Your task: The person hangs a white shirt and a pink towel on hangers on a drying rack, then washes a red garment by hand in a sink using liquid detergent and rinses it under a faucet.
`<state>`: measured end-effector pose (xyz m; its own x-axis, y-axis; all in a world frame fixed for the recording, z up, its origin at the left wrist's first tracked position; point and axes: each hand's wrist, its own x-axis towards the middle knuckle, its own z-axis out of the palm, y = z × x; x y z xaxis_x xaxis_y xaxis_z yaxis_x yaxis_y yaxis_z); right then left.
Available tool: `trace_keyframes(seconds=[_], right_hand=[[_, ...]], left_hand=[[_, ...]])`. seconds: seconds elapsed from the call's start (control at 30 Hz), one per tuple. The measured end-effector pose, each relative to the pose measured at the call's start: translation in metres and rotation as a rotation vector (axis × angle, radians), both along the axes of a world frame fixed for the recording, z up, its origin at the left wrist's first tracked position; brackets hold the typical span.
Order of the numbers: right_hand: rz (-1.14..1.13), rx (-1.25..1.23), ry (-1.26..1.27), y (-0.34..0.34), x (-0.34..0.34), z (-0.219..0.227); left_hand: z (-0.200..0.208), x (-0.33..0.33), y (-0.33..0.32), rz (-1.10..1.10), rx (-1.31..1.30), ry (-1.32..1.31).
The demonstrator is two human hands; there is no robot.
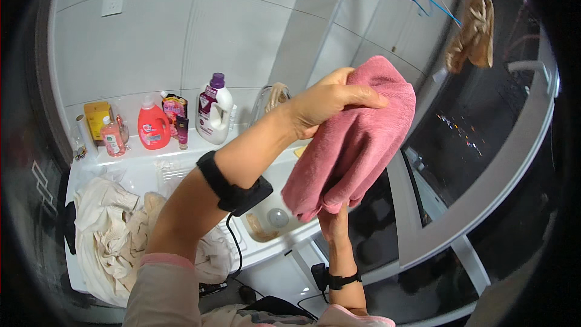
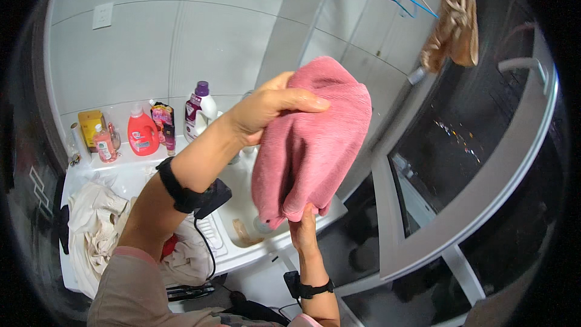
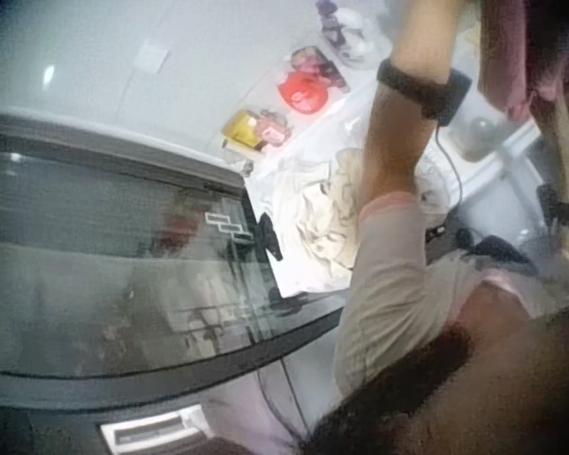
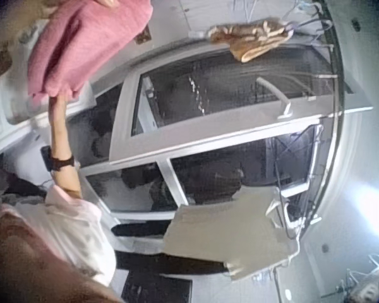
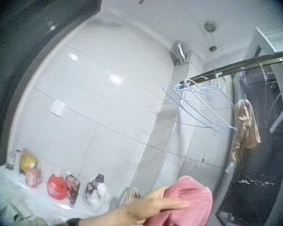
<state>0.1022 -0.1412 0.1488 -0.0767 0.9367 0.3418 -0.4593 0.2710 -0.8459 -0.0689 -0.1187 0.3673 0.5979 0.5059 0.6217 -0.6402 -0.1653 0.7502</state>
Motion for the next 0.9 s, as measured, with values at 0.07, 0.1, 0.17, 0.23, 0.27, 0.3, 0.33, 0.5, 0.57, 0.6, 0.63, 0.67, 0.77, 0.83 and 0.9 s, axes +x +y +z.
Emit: trace_keyframes(seconds=[0.07, 0.1, 0.17, 0.23, 0.27, 0.3, 0.33, 0.5, 0.57, 0.6, 0.63, 0.67, 0.77, 0.83, 0.9], right_hand=[[-0.127, -0.008, 0.116, -0.026, -0.016, 0.016], [-0.04, 0.003, 0.327, -0.036, -0.011, 0.016], [-0.018, 0.051, 0.644, -0.065, -0.008, 0.035], [-0.091, 0.098, 0.813, -0.1, -0.007, 0.061], [-0.106, 0.09, 0.87, -0.114, 0.001, 0.064], [-0.145, 0.099, 0.895, -0.131, 0.007, 0.063], [-0.172, 0.104, 0.923, -0.148, 0.01, 0.064], [-0.483, 0.214, 0.582, -0.22, 0.005, 0.06], [-0.776, 0.164, 0.41, -0.258, -0.006, 0.057], [-0.854, 0.155, 0.325, -0.278, -0.013, 0.053], [-0.959, 0.153, 0.212, -0.3, -0.021, 0.053], [-1.044, 0.15, 0.116, -0.322, -0.03, 0.052], [-1.174, 0.135, -0.073, -0.366, -0.049, 0.045], [-1.274, 0.135, -0.138, -0.398, -0.054, 0.044], [-1.342, 0.13, -0.179, -0.427, -0.061, 0.042]], left_hand=[[-0.003, -0.01, -0.013, -0.036, 0.015, -0.015], [-0.005, -0.014, -0.02, -0.041, 0.008, -0.009], [-0.014, -0.014, -0.031, 0.046, 0.054, 0.027], [-0.019, -0.018, -0.043, -0.095, 0.075, 0.01], [-0.025, -0.015, -0.046, -0.143, 0.062, 0.0], [-0.031, -0.012, -0.047, -0.173, 0.022, -0.026], [-0.038, -0.012, -0.049, -0.191, -0.02, -0.048], [-0.067, -0.016, -0.062, -0.263, -0.037, -0.026], [-0.087, -0.006, -0.082, -0.188, -0.176, -0.117], [-0.092, -0.003, -0.095, -0.259, -0.305, -0.244], [-0.101, 0.003, -0.091, -0.343, -0.407, -0.355], [-0.108, 0.011, -0.092, -0.454, -0.398, -0.425], [-0.094, 0.019, -0.106, -0.792, -0.087, -0.421], [-0.083, 0.036, -0.125, -0.937, 0.241, -0.352], [-0.095, 0.045, -0.15, -0.906, 0.19, -0.403]])
